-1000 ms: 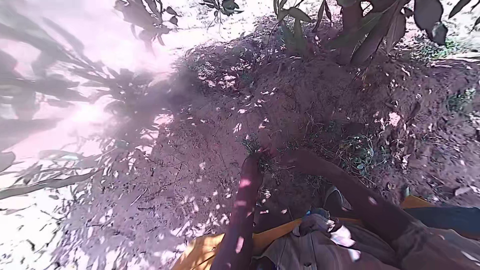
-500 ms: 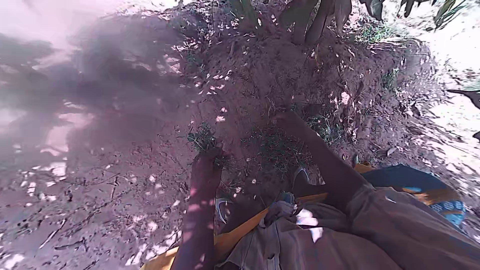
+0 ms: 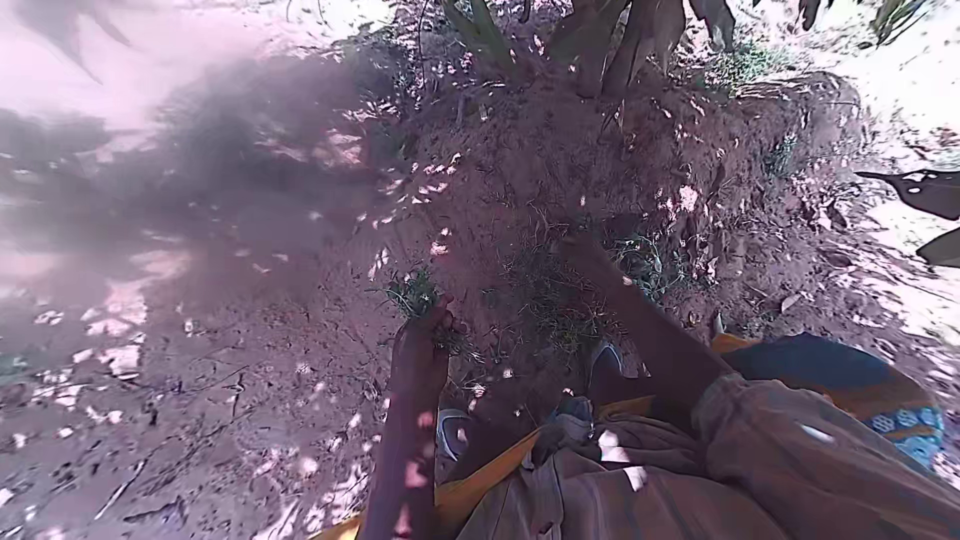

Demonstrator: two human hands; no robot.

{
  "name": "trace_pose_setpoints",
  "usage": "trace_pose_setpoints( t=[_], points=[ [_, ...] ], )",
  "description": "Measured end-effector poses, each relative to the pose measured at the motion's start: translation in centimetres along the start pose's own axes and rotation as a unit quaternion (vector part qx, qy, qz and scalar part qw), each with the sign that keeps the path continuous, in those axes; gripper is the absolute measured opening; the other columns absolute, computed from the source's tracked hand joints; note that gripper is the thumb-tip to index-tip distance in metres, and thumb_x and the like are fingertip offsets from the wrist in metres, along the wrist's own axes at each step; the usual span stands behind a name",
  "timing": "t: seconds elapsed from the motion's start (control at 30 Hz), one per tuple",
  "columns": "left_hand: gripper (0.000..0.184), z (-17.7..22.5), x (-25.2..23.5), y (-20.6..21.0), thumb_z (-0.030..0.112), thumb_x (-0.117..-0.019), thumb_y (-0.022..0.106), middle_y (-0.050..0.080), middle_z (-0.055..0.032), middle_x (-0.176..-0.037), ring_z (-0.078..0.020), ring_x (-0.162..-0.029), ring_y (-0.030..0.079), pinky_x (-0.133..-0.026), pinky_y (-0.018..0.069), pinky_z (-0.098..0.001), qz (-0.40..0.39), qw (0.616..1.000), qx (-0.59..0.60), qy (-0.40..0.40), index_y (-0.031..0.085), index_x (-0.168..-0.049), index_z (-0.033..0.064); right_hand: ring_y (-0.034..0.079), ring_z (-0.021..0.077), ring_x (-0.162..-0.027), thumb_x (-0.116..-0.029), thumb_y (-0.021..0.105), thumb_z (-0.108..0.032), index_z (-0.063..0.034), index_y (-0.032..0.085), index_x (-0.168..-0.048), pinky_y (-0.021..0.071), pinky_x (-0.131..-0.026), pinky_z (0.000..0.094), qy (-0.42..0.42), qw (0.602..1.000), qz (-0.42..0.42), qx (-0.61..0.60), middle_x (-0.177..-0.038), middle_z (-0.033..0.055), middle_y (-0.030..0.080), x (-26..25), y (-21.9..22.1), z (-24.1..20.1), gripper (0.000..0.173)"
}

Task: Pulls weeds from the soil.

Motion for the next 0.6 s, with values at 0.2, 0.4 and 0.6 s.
trace_pose_setpoints(
  t=[0.2,0.4,0.6],
  points=[
    [0.023,0.1,0.3,0.1,0.004,-0.1065,0.040,0.054,0.0039,-0.061,-0.0067,-0.052,0.056,-0.058,0.0551,-0.0216,0.010,1.000,0.002,-0.007,0.061,-0.098,0.0046,0.068,0.0139,-0.080,-0.1107,0.044,-0.022,0.0056,0.061,-0.117,0.0567,-0.075,0.0297,0.035,0.971,-0.035,-0.232,-0.096,0.0106,0.070,0.4,-0.3,1.9,0.033],
    [0.023,0.2,0.2,0.2,0.004,-0.1069,0.039,0.055,0.0037,-0.062,-0.0069,-0.053,0.057,-0.060,0.0558,-0.0218,-0.003,1.000,-0.008,0.005,0.062,-0.101,0.0036,0.064,0.0117,-0.077,-0.1085,0.048,-0.020,0.0036,0.065,-0.116,0.0530,-0.072,0.0289,0.046,0.986,-0.133,-0.095,-0.098,0.0103,0.070,1.0,1.6,1.2,0.031],
    [0.023,-0.2,-0.2,0.0,0.006,-0.1074,0.041,0.054,0.0040,-0.059,-0.0072,-0.052,0.057,-0.060,0.0558,-0.0227,-0.005,1.000,-0.002,-0.002,0.062,-0.100,0.0038,0.073,0.0104,-0.086,-0.1106,0.037,-0.016,0.0008,0.067,-0.103,0.0592,-0.083,0.0280,-0.101,0.943,-0.136,-0.288,-0.095,0.0045,0.076,1.6,-0.2,-2.6,0.036]
  ],
)
Point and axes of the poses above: each hand's wrist, its own x-axis away from the middle knuckle, its own y-axis out of the palm, z = x × y, the point moved 8 cm from there along -x, towards the middle knuckle
